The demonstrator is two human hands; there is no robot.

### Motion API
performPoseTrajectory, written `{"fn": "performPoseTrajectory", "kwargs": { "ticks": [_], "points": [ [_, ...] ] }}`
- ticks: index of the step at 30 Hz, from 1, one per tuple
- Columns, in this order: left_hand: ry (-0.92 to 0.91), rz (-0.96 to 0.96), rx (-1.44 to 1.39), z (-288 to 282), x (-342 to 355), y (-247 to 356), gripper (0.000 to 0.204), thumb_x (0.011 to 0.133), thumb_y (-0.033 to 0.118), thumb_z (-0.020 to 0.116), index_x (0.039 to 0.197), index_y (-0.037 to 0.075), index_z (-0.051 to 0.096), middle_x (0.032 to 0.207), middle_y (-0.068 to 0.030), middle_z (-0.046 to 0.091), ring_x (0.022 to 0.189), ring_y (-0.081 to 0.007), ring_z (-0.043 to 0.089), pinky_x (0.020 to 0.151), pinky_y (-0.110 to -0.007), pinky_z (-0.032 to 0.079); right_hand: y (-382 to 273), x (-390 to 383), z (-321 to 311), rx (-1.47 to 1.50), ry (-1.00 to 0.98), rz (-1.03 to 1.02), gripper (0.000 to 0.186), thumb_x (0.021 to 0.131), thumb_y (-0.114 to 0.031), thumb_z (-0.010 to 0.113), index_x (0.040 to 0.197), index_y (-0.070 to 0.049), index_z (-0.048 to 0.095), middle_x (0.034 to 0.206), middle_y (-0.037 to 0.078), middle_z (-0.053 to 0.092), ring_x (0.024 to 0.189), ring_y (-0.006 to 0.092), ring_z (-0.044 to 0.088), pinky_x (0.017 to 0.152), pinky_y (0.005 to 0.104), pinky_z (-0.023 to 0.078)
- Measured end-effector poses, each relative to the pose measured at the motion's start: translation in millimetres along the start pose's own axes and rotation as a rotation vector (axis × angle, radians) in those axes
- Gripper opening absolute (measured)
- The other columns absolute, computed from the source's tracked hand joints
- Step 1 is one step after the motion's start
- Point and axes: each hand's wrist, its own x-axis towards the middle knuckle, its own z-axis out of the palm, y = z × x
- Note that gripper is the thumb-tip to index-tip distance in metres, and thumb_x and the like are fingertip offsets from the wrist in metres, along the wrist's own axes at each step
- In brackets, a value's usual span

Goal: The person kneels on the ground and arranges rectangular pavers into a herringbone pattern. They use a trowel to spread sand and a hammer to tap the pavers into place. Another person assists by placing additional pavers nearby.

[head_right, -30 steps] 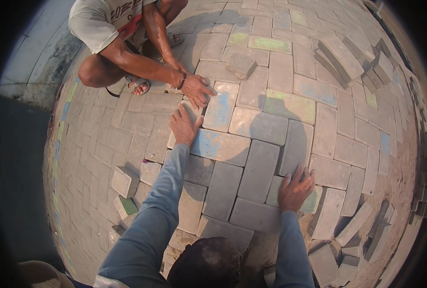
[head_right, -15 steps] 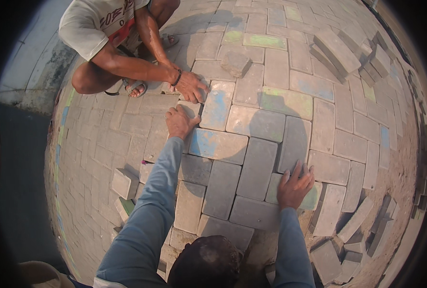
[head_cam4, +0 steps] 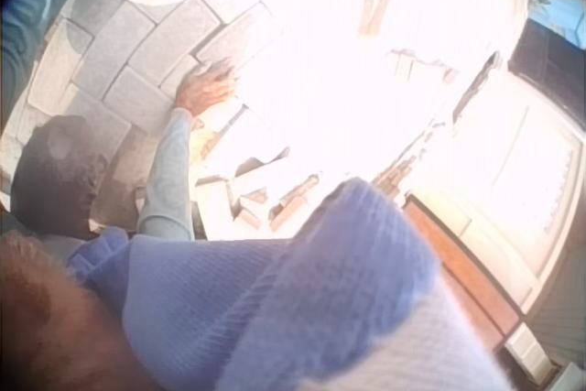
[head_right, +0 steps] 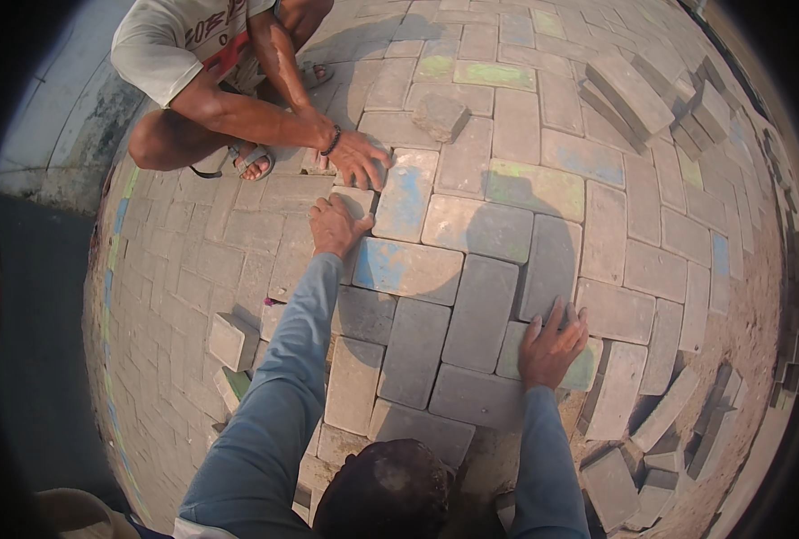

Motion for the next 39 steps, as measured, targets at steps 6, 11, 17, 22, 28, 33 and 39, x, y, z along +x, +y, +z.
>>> {"fn": "performPoseTrajectory", "kwargs": {
  "ticks": [6, 11, 17, 22, 28, 33, 39],
  "points": [
    [0.023, 0.004, -0.016, 5, -2, -4, 0.085, 0.076, 0.055, 0.08, 0.129, -0.007, 0.055, 0.124, -0.0261, 0.055, 0.114, -0.0407, 0.053, 0.098, -0.046, 0.047, -2, 0, 0, 0.001, -0.004, 0.008, 0.056, 0.1, -0.025, 0.059, 0.15, -0.005, 0.044, 0.148, 0.023, 0.043, 0.148, 0.0435, 0.03, 0.122, 0.0577, 0.023],
    [0.141, 0.057, 0.052, 10, -13, 4, 0.075, 0.083, 0.052, 0.077, 0.127, -0.005, 0.057, 0.125, -0.0253, 0.056, 0.116, -0.0415, 0.053, 0.1, -0.047, 0.046, 1, 1, 1, 0.001, -0.001, 0.012, 0.056, 0.1, -0.025, 0.059, 0.151, -0.005, 0.044, 0.148, 0.023, 0.043, 0.149, 0.0432, 0.029, 0.122, 0.0572, 0.023],
    [0.053, 0.313, -0.335, 14, 8, 60, 0.083, 0.087, 0.05, 0.074, 0.144, -0.004, 0.047, 0.138, -0.0295, 0.053, 0.13, -0.0433, 0.052, 0.106, -0.049, 0.046, -3, 0, -1, 0.006, -0.007, 0.007, 0.056, 0.1, -0.026, 0.059, 0.15, -0.005, 0.044, 0.149, 0.023, 0.043, 0.148, 0.0432, 0.029, 0.121, 0.0561, 0.025],
    [-0.271, 0.105, -0.211, -10, 42, 118, 0.111, 0.082, 0.062, 0.077, 0.158, -0.002, 0.029, 0.144, -0.0327, 0.049, 0.132, -0.0459, 0.053, 0.11, -0.049, 0.046, 0, 3, -1, -0.018, 0.009, 0.016, 0.055, 0.1, -0.026, 0.058, 0.15, -0.005, 0.046, 0.149, 0.022, 0.043, 0.148, 0.043, 0.03, 0.121, 0.0561, 0.026],
    [-0.316, 0.189, -0.265, 19, 70, 107, 0.125, 0.072, 0.066, 0.084, 0.162, 0.004, 0.023, 0.142, -0.0334, 0.055, 0.131, -0.0495, 0.055, 0.111, -0.049, 0.046, -1, 2, -1, -0.023, -0.01, 0.015, 0.054, 0.101, -0.028, 0.058, 0.149, -0.005, 0.046, 0.148, 0.022, 0.043, 0.148, 0.043, 0.028, 0.122, 0.057, 0.025],
    [-0.393, 0.382, -0.189, 27, 90, 99, 0.123, 0.072, 0.061, 0.086, 0.166, 0.016, 0.021, 0.144, -0.0324, 0.055, 0.135, -0.0503, 0.051, 0.113, -0.047, 0.045, -2, 1, -3, -0.004, -0.028, 0.021, 0.054, 0.101, -0.028, 0.058, 0.149, -0.006, 0.046, 0.148, 0.021, 0.042, 0.149, 0.0425, 0.027, 0.122, 0.0572, 0.025],
    [-0.341, 0.351, -0.116, 18, 84, 113, 0.113, 0.074, 0.052, 0.08, 0.166, 0.019, 0.022, 0.14, -0.0362, 0.056, 0.133, -0.0498, 0.052, 0.113, -0.046, 0.045, 2, 2, -1, 0.018, -0.027, 0.035, 0.053, 0.101, -0.027, 0.059, 0.148, -0.007, 0.047, 0.148, 0.019, 0.04, 0.149, 0.0416, 0.027, 0.122, 0.0568, 0.025]
  ]
}}
